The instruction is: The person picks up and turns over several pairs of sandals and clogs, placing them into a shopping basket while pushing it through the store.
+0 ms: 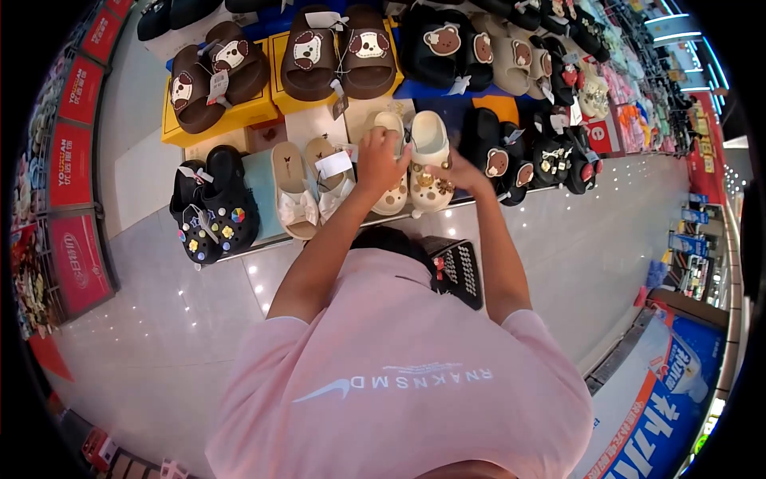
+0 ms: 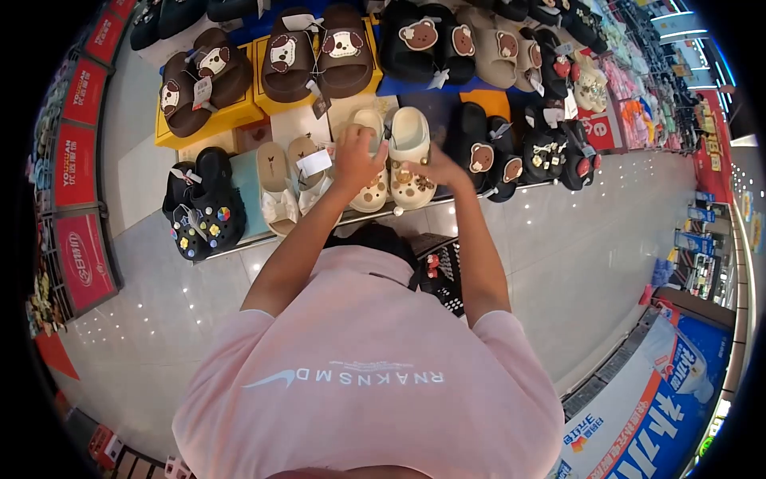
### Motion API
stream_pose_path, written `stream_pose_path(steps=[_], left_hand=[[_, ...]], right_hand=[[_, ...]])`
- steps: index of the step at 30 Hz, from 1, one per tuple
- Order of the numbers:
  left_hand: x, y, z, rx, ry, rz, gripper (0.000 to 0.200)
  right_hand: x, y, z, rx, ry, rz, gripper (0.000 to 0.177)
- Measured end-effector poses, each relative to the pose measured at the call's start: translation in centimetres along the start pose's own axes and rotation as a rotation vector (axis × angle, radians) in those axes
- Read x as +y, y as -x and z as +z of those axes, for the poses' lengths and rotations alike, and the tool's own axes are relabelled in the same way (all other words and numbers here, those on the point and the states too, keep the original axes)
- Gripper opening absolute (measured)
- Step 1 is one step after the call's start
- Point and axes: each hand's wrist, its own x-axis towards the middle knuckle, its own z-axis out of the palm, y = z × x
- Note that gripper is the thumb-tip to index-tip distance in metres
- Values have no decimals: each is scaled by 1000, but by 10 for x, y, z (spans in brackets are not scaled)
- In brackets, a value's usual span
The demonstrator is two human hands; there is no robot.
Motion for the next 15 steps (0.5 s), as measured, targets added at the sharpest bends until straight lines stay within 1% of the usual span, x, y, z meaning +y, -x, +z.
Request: stream_pose_path(steps=[1, 2, 4, 7, 10, 11, 14, 15], left_hand=[[0, -4, -3, 43, 21, -61, 35], [-6, -7, -3, 112, -1, -90, 44], [-22, -10, 3, -17, -4, -429, 58], [-37, -24, 10, -415, 8, -626, 76], [-18, -46, 5, -543, 12, -793, 87], [-30, -47, 18, -520, 105, -800, 86], [-18, -52, 0, -550, 237, -765, 84], [-21, -49, 3, -509, 315, -758, 80]], right_hand=[[18, -2, 5, 114, 48, 37, 95], [14, 3, 9, 118, -63, 15, 97], [11, 10, 13, 198, -198, 150, 100], [7, 17, 22, 305, -360, 198, 101], [14, 15, 26, 330, -472, 242, 98], [17, 15, 26, 324, -501, 239, 94], [15, 25, 34, 460, -526, 211, 91], [-3, 35, 41, 521, -481, 223, 91]])
